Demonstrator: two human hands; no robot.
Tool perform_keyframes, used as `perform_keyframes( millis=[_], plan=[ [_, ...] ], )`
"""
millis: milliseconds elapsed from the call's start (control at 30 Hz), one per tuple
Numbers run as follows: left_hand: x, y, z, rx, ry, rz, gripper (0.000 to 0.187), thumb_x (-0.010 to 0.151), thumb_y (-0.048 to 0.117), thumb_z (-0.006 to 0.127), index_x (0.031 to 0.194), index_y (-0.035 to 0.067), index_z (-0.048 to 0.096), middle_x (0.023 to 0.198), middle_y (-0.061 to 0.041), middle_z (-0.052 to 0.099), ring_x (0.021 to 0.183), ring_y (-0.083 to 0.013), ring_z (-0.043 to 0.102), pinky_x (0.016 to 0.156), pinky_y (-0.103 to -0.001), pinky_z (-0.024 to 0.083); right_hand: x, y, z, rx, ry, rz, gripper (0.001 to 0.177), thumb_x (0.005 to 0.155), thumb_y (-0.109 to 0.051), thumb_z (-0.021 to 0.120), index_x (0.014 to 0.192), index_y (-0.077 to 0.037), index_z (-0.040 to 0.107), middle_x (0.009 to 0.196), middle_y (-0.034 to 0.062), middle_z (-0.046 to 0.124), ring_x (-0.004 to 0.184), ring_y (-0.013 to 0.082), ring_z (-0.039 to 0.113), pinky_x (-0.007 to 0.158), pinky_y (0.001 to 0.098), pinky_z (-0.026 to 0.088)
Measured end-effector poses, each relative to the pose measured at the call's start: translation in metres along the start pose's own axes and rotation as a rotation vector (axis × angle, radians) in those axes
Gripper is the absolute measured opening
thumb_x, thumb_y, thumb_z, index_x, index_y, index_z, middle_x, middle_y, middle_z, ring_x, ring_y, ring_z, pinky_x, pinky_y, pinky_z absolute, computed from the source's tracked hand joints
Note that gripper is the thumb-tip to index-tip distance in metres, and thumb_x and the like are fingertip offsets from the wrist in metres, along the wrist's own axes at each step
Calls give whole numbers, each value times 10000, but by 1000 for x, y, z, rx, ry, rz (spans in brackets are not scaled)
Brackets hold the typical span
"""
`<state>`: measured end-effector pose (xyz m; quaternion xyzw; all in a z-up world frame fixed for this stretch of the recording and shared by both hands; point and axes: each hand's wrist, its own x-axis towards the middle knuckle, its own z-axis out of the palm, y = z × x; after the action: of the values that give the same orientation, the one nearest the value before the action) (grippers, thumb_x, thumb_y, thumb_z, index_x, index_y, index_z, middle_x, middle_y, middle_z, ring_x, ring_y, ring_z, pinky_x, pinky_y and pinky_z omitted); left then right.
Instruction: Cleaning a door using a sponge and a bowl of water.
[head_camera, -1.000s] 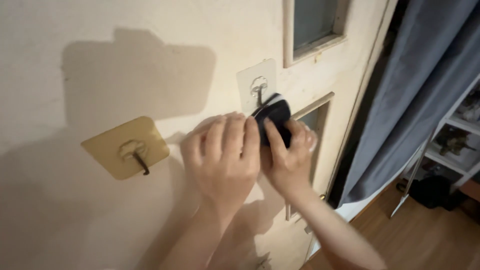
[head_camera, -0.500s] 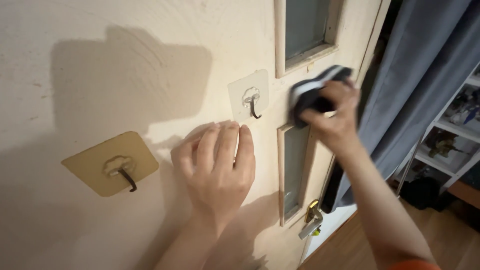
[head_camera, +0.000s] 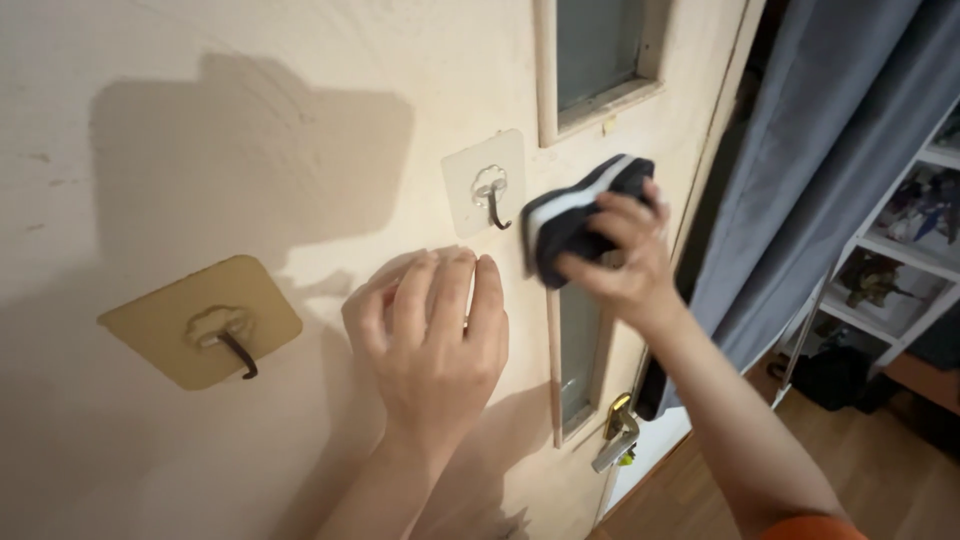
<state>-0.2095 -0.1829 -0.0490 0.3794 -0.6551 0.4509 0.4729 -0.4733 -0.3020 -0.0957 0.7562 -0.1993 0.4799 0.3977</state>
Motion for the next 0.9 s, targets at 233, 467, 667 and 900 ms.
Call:
perform_keyframes(
  millis=[233,467,667,900],
  plan=[
    [-1,-4,-3,-34,-4,-4,68,990,124,759,1056,131,747,1153,-10,689,1149,-198,614,915,-424,426,-17,26,-13,-196,-78,344,377,820,-46,787,1154,-188,687,1400,215,544,1346,408,506,1064,558,404],
    [4,15,8,-138,8,-43,157,940,136,754,1095,110,758,1158,-14,674,1135,-226,610,938,-454,448,14,-52,-22,-219,-238,324,447,675,-156,769,1119,-177,715,1217,223,554,1170,380,569,1024,605,369],
    [-17,34,24,-241,-26,-43,194,981,150,735,1162,80,736,1150,-61,687,1068,-239,619,883,-406,471,9,-40,-43,-128,-171,762,511,735,-68,717,1241,-118,658,1316,263,505,1167,412,554,1017,469,478],
    [-2,75,30,-1187,-322,-533,589,945,227,718,1395,-52,460,1182,-245,646,1015,-338,697,839,-393,582,0,-89,-52,219,100,671,647,803,-65,766,1325,-51,384,1400,217,422,1330,355,479,1159,449,410]
  ],
)
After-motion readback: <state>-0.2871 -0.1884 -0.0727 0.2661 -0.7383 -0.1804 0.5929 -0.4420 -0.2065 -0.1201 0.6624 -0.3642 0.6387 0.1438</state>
